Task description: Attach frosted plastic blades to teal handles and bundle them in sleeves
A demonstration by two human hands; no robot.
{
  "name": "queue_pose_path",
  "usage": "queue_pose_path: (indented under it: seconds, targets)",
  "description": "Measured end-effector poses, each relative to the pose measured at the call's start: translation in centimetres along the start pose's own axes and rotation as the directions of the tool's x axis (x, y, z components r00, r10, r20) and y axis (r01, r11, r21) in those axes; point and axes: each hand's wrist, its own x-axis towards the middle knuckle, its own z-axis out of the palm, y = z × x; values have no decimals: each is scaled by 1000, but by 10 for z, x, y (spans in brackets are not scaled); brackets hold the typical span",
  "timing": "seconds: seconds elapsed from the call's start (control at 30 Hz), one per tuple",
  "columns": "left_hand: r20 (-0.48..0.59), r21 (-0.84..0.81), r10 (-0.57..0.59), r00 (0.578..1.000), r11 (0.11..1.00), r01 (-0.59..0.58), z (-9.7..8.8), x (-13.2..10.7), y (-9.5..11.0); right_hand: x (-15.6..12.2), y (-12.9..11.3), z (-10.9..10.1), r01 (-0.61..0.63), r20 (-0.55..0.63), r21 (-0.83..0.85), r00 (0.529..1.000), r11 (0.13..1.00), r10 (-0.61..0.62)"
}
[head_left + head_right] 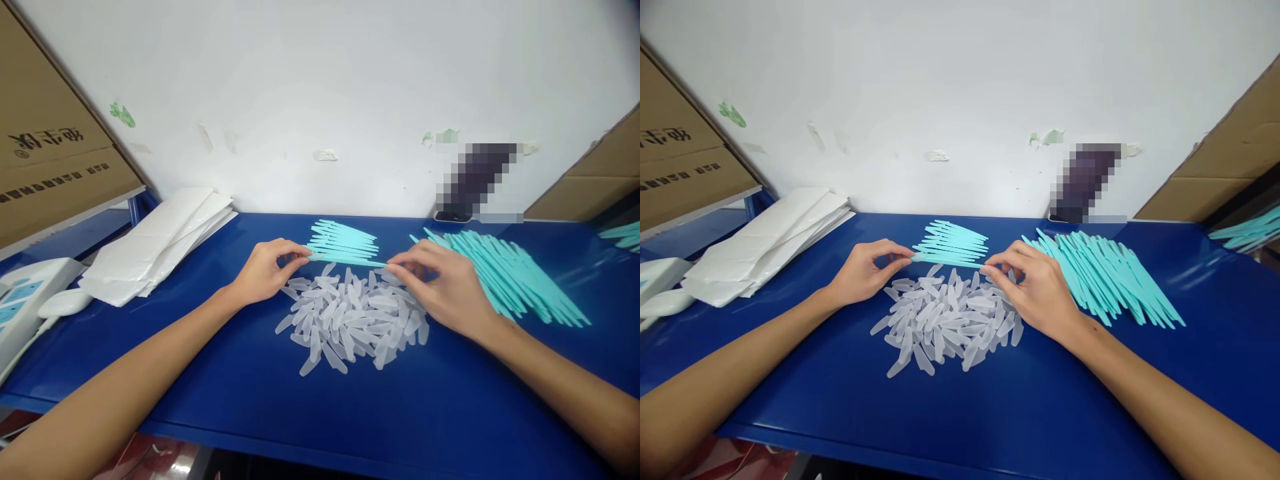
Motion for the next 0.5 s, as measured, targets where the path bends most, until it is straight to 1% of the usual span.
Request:
queue_pose_path:
  seconds: [0.1,0.17,0.23,0.33,0.43,0.5]
  targets:
    - [43,49,-71,997,996,69,-4,1,-10,-1,3,-4,-29,-80,-13,996,999,28]
    - [75,88,-107,991,991,100,-6,2,-14,-1,6,-7,-42,-84,1,996,999,42]
    - [98,169,-115,989,981,97,-6,2,-17,-1,8,-8,-70,-58,-27,996,997,69]
    - [104,294,-119,987,952,84,-6,2,-18,0,12,-6,-128,-9,-120,992,984,128]
    - [97,334,-148,984,936,108,-5,1,-20,1,15,-2,-139,48,-147,988,979,148]
    - [114,354,-176,978,927,126,-4,1,-22,1,15,-1,-138,74,-150,986,979,150]
